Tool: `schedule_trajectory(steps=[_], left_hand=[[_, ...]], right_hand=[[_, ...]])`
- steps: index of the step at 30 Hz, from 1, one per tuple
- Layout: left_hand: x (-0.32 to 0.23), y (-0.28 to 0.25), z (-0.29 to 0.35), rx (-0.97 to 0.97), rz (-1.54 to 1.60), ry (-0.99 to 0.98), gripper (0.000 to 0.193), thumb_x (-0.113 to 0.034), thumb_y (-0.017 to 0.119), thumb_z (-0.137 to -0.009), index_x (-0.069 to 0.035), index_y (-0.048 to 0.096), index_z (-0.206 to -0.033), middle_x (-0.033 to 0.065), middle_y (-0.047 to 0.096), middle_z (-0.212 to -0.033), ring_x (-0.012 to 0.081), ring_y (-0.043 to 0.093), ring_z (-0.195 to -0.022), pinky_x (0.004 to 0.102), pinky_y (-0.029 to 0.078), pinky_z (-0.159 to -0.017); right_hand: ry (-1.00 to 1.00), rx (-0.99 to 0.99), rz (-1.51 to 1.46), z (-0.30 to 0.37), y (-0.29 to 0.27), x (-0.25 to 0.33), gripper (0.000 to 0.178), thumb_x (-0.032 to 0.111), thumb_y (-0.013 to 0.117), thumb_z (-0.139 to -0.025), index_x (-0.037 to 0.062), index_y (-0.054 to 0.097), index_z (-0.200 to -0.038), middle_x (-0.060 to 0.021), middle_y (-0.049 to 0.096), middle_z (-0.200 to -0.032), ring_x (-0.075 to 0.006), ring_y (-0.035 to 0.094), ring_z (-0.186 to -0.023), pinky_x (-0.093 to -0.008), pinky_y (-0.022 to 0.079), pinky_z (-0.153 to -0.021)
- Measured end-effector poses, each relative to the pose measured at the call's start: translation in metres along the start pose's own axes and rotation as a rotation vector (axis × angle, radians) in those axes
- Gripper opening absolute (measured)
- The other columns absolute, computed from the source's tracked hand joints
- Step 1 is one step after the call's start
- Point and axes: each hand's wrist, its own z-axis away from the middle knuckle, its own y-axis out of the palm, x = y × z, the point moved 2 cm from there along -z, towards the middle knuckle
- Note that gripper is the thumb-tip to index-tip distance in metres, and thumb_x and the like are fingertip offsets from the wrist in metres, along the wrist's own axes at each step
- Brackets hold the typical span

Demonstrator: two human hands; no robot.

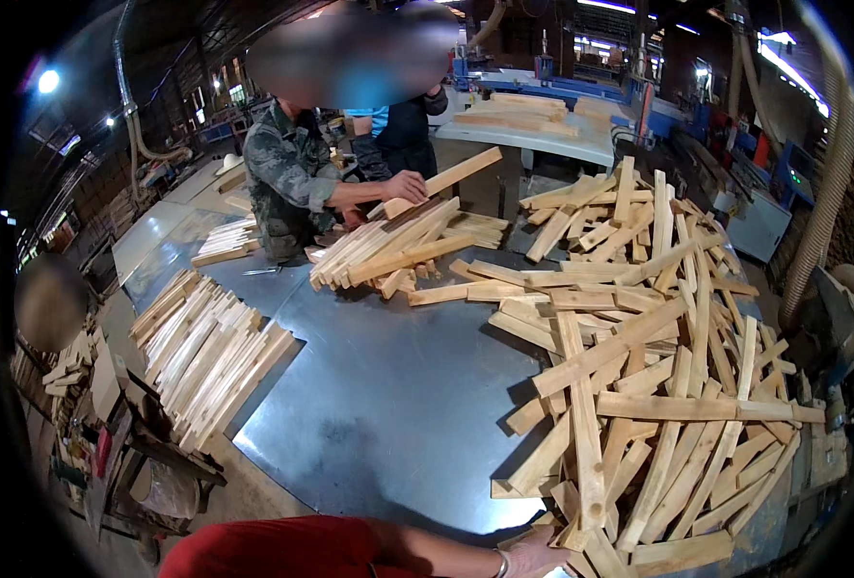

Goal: The person sorts wooden planks on a metal table, picking up pieces from a disorganized pile and arranging them into neat stacks. The person handles the wood by hand, moving pieces from the right side of the table to the left side to create organized piles.

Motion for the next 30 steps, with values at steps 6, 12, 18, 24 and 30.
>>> schedule_trajectory(steps=[6, 12, 18, 24, 30], left_hand=[[0.026, -0.079, 0.063, -0.002, 0.539, -0.377, 0.048, -0.025, 0.066, -0.093, -0.006, 0.063, -0.137, 0.0155, 0.070, -0.119, 0.0316, 0.067, -0.106, 0.0437, 0.054, -0.095], [0.091, -0.194, 0.209, -0.195, 0.354, -0.473, 0.049, -0.036, 0.073, -0.090, -0.003, 0.066, -0.125, 0.0185, 0.074, -0.104, 0.0309, 0.072, -0.096, 0.0410, 0.057, -0.084], [0.217, -0.301, 0.345, -0.420, -0.112, -0.533, 0.042, -0.028, 0.071, -0.092, -0.002, 0.064, -0.125, 0.0186, 0.072, -0.105, 0.0318, 0.068, -0.095, 0.0414, 0.057, -0.088], [0.208, -0.367, 0.375, -0.664, -0.105, -0.745, 0.039, -0.027, 0.064, -0.093, -0.003, 0.061, -0.123, 0.0279, 0.069, -0.114, 0.0485, 0.064, -0.113, 0.0538, 0.053, -0.095], [0.231, -0.396, 0.386, -0.618, -0.328, -0.800, 0.037, -0.024, 0.067, -0.090, -0.008, 0.065, -0.123, 0.0233, 0.071, -0.117, 0.0449, 0.068, -0.107, 0.0527, 0.056, -0.092]], right_hand=[[-0.156, 0.333, -0.053, 0.030, 0.112, 0.073, 0.039, 0.028, 0.056, -0.106, 0.0001, 0.066, -0.132, -0.0153, 0.069, -0.127, -0.0250, 0.066, -0.115, -0.0406, 0.054, -0.101], [0.337, 0.534, -0.169, 0.101, 0.299, 0.060, 0.043, 0.014, 0.068, -0.100, -0.0047, 0.063, -0.138, -0.0152, 0.067, -0.137, -0.0260, 0.063, -0.124, -0.0372, 0.049, -0.110], [0.012, 0.574, 0.466, 0.204, 0.414, 0.041, 0.068, 0.010, 0.069, -0.090, 0.0012, 0.044, -0.153, -0.0192, 0.064, -0.131, -0.0305, 0.064, -0.115, -0.0441, 0.054, -0.096], [0.115, 0.923, 0.308, 0.286, 0.420, 0.077, 0.073, 0.008, 0.071, -0.093, 0.0007, 0.041, -0.159, -0.0140, 0.066, -0.133, -0.0252, 0.066, -0.110, -0.0348, 0.052, -0.097], [-0.170, 0.784, 0.518, 0.300, 0.330, 0.019, 0.055, 0.012, 0.068, -0.096, -0.0047, 0.056, -0.147, -0.0136, 0.067, -0.137, -0.0233, 0.064, -0.123, -0.0309, 0.049, -0.105]])
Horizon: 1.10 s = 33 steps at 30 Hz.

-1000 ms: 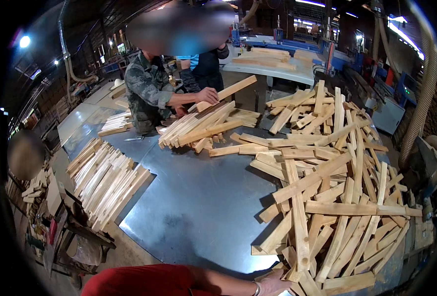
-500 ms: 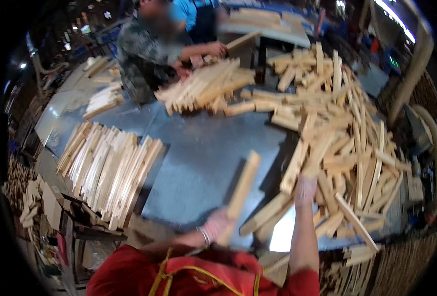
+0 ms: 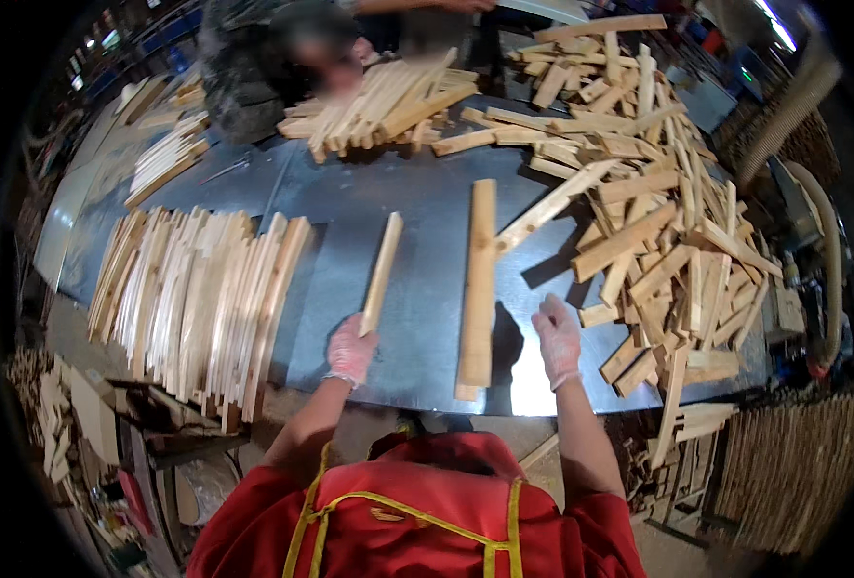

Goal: The person sorts wooden planks on a metal table, picking up pieces from a disorganized pile and arranging them into neat stacks. The person handles the wood by hand, moving pieces from the right side of the table to the left side to create organized piles.

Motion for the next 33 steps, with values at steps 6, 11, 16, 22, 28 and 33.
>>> schedule_trajectory(steps=[6, 11, 16, 22, 28, 33], left_hand=[[0.024, -0.004, -0.011, -0.137, -0.079, 0.063, 0.046, -0.027, 0.069, -0.089, -0.008, 0.065, -0.131, 0.0224, 0.070, -0.123, 0.0428, 0.068, -0.111, 0.0529, 0.055, -0.094], [0.000, 0.023, -0.020, -0.256, -0.274, 0.093, 0.052, -0.025, 0.072, -0.086, -0.011, 0.061, -0.134, 0.0198, 0.067, -0.122, 0.0423, 0.066, -0.108, 0.0520, 0.056, -0.092], [-0.035, 0.045, -0.027, -0.179, -0.435, 0.098, 0.057, -0.024, 0.074, -0.081, -0.014, 0.050, -0.131, 0.0150, 0.064, -0.118, 0.0398, 0.064, -0.108, 0.0527, 0.055, -0.090], [-0.015, 0.042, -0.026, -0.160, -0.272, 0.054, 0.059, -0.021, 0.073, -0.081, -0.016, 0.051, -0.135, 0.0166, 0.063, -0.129, 0.0436, 0.060, -0.118, 0.0538, 0.053, -0.096], [-0.024, 0.029, -0.031, -0.106, -0.144, 0.003, 0.055, -0.022, 0.075, -0.081, -0.013, 0.055, -0.133, 0.0196, 0.063, -0.126, 0.0447, 0.060, -0.119, 0.0544, 0.051, -0.099], [-0.033, 0.012, -0.025, 0.002, -0.118, -0.067, 0.061, -0.023, 0.070, -0.083, -0.010, 0.056, -0.142, 0.0229, 0.061, -0.136, 0.0453, 0.059, -0.123, 0.0507, 0.050, -0.105]], right_hand=[[0.155, -0.440, 0.210, 0.052, -0.155, -0.144, 0.058, 0.008, 0.063, -0.102, -0.0031, 0.046, -0.156, -0.0201, 0.054, -0.155, -0.0308, 0.053, -0.142, -0.0382, 0.042, -0.120], [0.258, 0.025, 0.081, -0.007, -0.100, -0.044, 0.064, 0.018, 0.071, -0.098, -0.0011, 0.049, -0.155, -0.0165, 0.068, -0.138, -0.0233, 0.064, -0.124, -0.0326, 0.048, -0.107], [0.320, 0.548, 0.288, -0.040, 0.054, 0.006, 0.095, 0.048, 0.077, -0.087, -0.0003, 0.038, -0.159, -0.0267, 0.067, -0.136, -0.0365, 0.066, -0.124, -0.0391, 0.050, -0.106], [0.100, 0.542, 0.347, -0.021, 0.161, 0.045, 0.077, 0.035, 0.073, -0.089, 0.0069, 0.043, -0.155, -0.0257, 0.064, -0.135, -0.0447, 0.061, -0.125, -0.0453, 0.049, -0.107], [-0.331, 0.843, 0.395, 0.023, 0.196, 0.031, 0.073, 0.036, 0.071, -0.090, 0.0109, 0.047, -0.154, -0.0133, 0.053, -0.153, -0.0365, 0.049, -0.142, -0.0458, 0.039, -0.119], [-0.068, 0.532, 0.608, 0.053, 0.207, 0.040, 0.093, 0.045, 0.078, -0.085, 0.0089, 0.035, -0.160, -0.0249, 0.047, -0.156, -0.0414, 0.043, -0.146, -0.0480, 0.039, -0.118]])
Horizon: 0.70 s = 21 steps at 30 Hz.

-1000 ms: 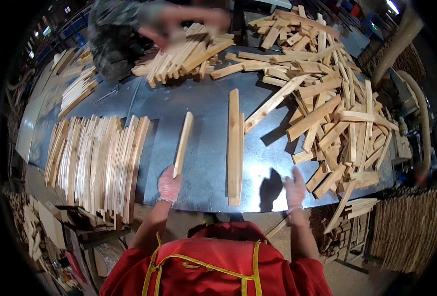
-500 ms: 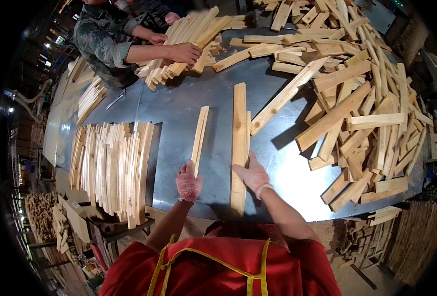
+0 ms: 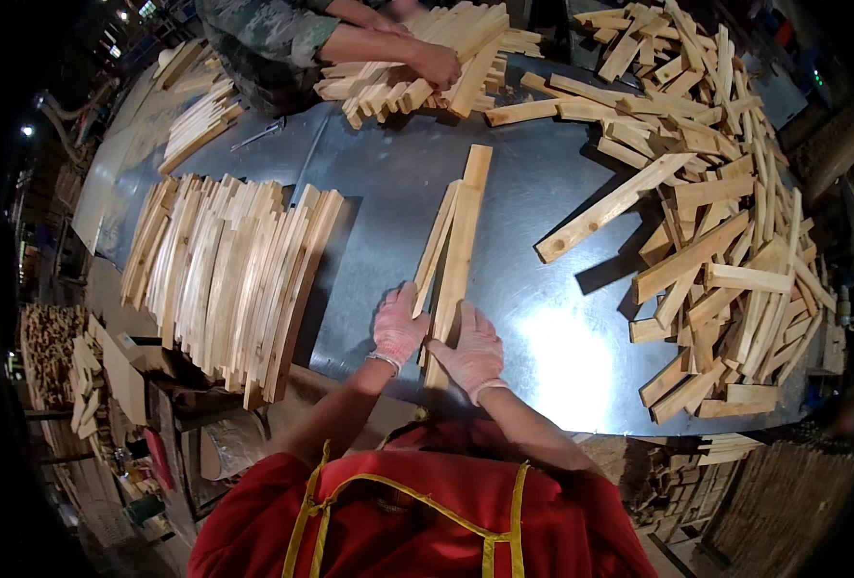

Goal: The person sorts wooden planks on a metal table, picking up pieces from a disorganized pile and arranging them into neat stacks. The person handles the wood by hand, moving pieces from the right side of the table to the left side to create organized piles.

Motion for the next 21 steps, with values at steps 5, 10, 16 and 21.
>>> schedule_trajectory(steps=[5, 10, 16, 21], left_hand=[[0.035, 0.005, -0.006, 0.058, 0.335, 0.001, 0.057, -0.021, 0.064, -0.088, -0.007, 0.058, -0.143, 0.0230, 0.064, -0.137, 0.0444, 0.063, -0.121, 0.0448, 0.052, -0.104], [0.052, -0.021, 0.023, 0.266, 0.757, -0.068, 0.052, -0.024, 0.067, -0.091, -0.004, 0.061, -0.139, 0.0169, 0.070, -0.121, 0.0297, 0.066, -0.110, 0.0382, 0.052, -0.098], [0.050, -0.011, 0.026, 0.242, 0.763, -0.111, 0.056, -0.032, 0.074, -0.088, -0.004, 0.063, -0.136, 0.0121, 0.073, -0.111, 0.0235, 0.067, -0.099, 0.0371, 0.054, -0.090], [0.068, -0.040, 0.002, 0.183, 0.390, -0.022, 0.060, -0.032, 0.070, -0.088, -0.005, 0.058, -0.140, 0.0240, 0.071, -0.118, 0.0415, 0.070, -0.109, 0.0489, 0.054, -0.096]], right_hand=[[0.109, 0.008, -0.182, 0.003, 0.002, 0.040, 0.087, 0.023, 0.075, -0.085, 0.0040, 0.036, -0.160, -0.0260, 0.052, -0.152, -0.0390, 0.053, -0.137, -0.0433, 0.044, -0.114], [0.152, -0.085, -0.856, 0.019, 0.021, -0.003, 0.084, 0.007, 0.067, -0.085, 0.0015, 0.036, -0.163, -0.0203, 0.061, -0.143, -0.0258, 0.061, -0.125, -0.0320, 0.048, -0.108], [0.139, 0.394, -0.130, 0.036, 0.016, 0.081, 0.072, 0.033, 0.073, -0.084, -0.0012, 0.052, -0.144, -0.0255, 0.062, -0.138, -0.0370, 0.062, -0.125, -0.0399, 0.050, -0.106], [-0.016, -0.051, 0.191, -0.009, 0.003, 0.058, 0.082, 0.038, 0.077, -0.082, 0.0064, 0.047, -0.151, -0.0191, 0.049, -0.152, -0.0399, 0.048, -0.140, -0.0471, 0.045, -0.112]])
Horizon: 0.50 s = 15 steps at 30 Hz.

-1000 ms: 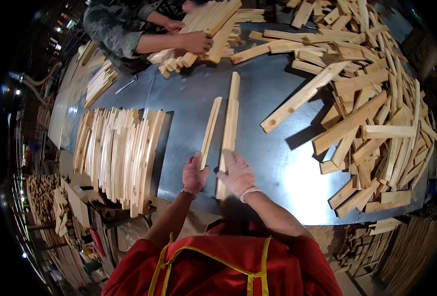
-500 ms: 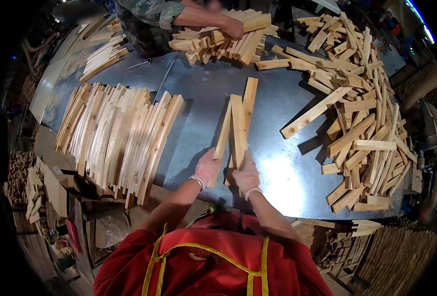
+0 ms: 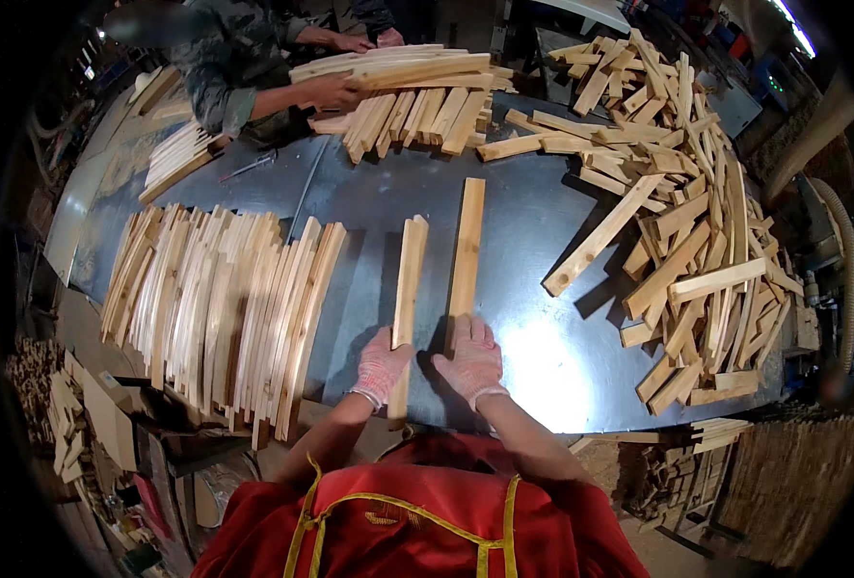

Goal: The person sorts wooden planks on a metal table, picking up pieces from a disorganized pile and arranging them into neat stacks. The person handles the wood by hand, moving pieces from the right side of the table to the left side to create organized piles.

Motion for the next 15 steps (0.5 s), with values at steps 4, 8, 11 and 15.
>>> schedule_trajectory(steps=[4, 8, 11, 15], left_hand=[[-0.006, -0.026, -0.019, -0.252, -0.444, 0.080, 0.061, -0.033, 0.070, -0.087, -0.003, 0.058, -0.139, 0.0232, 0.068, -0.120, 0.0427, 0.068, -0.110, 0.0519, 0.054, -0.098], [-0.010, -0.027, -0.032, -0.274, -0.579, 0.083, 0.055, -0.033, 0.072, -0.087, -0.005, 0.060, -0.132, 0.0235, 0.068, -0.121, 0.0446, 0.067, -0.108, 0.0527, 0.054, -0.096], [-0.017, -0.010, -0.056, -0.198, -0.524, 0.040, 0.045, -0.031, 0.073, -0.087, -0.005, 0.062, -0.122, 0.0239, 0.068, -0.119, 0.0459, 0.066, -0.108, 0.0540, 0.054, -0.094], [-0.092, 0.017, -0.133, -0.157, -0.530, 0.115, 0.043, -0.029, 0.072, -0.088, -0.006, 0.062, -0.122, 0.0230, 0.068, -0.117, 0.0466, 0.066, -0.107, 0.0542, 0.055, -0.091]], right_hand=[[0.090, -0.054, -0.060, -0.033, -0.015, 0.002, 0.083, 0.023, 0.078, -0.078, 0.0068, 0.045, -0.152, -0.0210, 0.047, -0.153, -0.0430, 0.048, -0.139, -0.0490, 0.044, -0.113], [0.218, -0.203, -1.096, -0.046, 0.006, -0.085, 0.088, 0.005, 0.068, -0.074, 0.0019, 0.041, -0.158, -0.0143, 0.065, -0.114, -0.0307, 0.065, -0.103, -0.0390, 0.054, -0.098], [0.190, 0.242, -1.821, -0.043, -0.033, -0.127, 0.094, 0.011, 0.074, -0.068, -0.0021, 0.044, -0.155, -0.0109, 0.065, -0.113, -0.0207, 0.067, -0.103, -0.0313, 0.056, -0.094], [0.148, 0.324, -1.948, -0.043, -0.041, -0.165, 0.086, 0.011, 0.072, -0.069, -0.0018, 0.048, -0.151, -0.0135, 0.067, -0.114, -0.0235, 0.068, -0.102, -0.0328, 0.059, -0.089]])
